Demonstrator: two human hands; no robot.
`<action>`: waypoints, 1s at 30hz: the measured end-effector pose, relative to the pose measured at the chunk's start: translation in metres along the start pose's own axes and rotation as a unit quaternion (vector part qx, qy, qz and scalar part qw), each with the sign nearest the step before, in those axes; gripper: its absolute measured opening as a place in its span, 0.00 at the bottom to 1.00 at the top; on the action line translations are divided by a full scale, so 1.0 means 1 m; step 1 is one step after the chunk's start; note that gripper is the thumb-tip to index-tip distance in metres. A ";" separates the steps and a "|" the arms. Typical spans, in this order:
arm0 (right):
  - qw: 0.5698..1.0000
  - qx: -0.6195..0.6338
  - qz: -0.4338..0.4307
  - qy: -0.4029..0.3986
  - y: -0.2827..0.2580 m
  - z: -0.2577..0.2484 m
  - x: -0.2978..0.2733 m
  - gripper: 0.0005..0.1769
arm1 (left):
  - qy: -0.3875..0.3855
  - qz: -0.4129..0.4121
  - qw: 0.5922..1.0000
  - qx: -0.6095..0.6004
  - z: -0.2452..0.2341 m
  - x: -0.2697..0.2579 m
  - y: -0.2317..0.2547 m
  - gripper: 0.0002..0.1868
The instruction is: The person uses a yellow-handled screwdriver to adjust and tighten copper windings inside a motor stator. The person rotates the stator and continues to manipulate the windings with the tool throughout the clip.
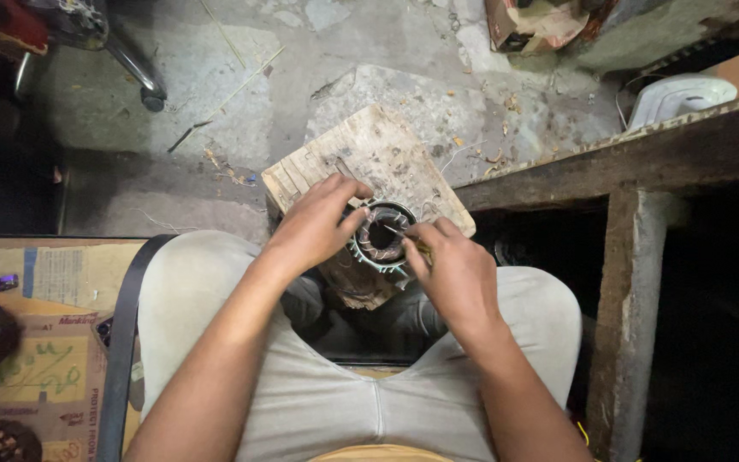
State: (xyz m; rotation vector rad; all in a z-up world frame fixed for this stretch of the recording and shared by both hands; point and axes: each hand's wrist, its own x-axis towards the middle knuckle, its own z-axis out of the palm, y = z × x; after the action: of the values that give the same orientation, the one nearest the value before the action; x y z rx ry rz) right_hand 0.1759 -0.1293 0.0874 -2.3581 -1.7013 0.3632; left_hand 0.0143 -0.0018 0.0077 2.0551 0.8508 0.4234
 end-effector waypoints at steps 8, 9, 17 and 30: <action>0.999 0.014 -0.032 0.039 0.015 0.007 0.000 0.07 | 0.086 0.032 0.994 0.053 -0.003 -0.002 0.015 0.13; 0.998 0.013 -0.043 0.043 0.016 0.008 0.000 0.07 | 0.090 0.029 0.994 0.051 -0.004 -0.003 0.016 0.12; 0.997 0.054 -0.037 0.040 0.008 0.000 0.000 0.09 | 0.100 0.056 0.992 0.061 -0.009 -0.002 0.024 0.10; 0.995 0.054 -0.019 0.079 -0.004 0.015 0.002 0.05 | 0.089 0.061 0.990 0.088 -0.009 -0.002 0.027 0.08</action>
State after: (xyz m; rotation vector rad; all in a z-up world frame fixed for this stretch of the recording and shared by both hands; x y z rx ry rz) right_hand 0.1679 -0.1258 0.0746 -2.2104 -1.6104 0.2485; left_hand 0.0185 -0.0088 0.0349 2.2653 0.8969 0.6263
